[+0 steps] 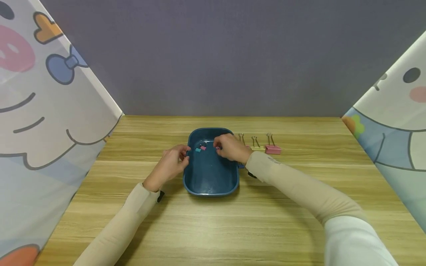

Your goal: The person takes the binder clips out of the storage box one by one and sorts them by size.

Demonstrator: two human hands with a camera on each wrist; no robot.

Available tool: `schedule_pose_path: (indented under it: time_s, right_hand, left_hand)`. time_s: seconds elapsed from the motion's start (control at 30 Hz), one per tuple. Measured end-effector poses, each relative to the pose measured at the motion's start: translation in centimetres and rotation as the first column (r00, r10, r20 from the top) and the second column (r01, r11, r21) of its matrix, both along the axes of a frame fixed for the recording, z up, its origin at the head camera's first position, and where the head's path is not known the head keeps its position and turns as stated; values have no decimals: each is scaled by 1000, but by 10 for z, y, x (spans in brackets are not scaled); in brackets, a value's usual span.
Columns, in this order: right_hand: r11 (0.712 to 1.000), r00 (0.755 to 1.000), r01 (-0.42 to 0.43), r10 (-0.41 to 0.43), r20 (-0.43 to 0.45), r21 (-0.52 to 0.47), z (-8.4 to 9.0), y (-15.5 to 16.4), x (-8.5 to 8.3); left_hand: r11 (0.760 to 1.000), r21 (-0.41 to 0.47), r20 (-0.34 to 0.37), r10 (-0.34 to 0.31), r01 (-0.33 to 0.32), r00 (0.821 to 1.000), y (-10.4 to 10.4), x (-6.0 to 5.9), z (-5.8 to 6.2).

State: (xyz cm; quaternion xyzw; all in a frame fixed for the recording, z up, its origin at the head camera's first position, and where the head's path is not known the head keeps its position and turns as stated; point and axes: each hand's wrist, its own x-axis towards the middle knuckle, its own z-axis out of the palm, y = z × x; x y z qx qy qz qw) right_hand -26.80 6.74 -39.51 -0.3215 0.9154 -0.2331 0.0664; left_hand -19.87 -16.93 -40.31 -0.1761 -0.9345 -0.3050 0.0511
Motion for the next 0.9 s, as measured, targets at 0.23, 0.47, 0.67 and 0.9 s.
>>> schedule_pose_path:
  time_s: [0.23,0.47,0.67,0.9]
  right_hand:
    - [993,997,68,-66,-30,97,-1,-8,-1]
    - [985,992,116,-110,-55,130,-3,-14,-1]
    - [983,990,133,-126,-62,128,-8,-19,-2]
    - [986,989,115,-102,-106,125,-12,-19,-3]
  left_hand:
    - [1000,5,1,0,0,1000,0,-1,0]
    - [1000,2,0,2,-2,1000,0,1,2]
    - [1000,-1,-2,-2,2,1000,-1,0,1]
    - [1000,4,-6,-6,6,1000,0,-1,0]
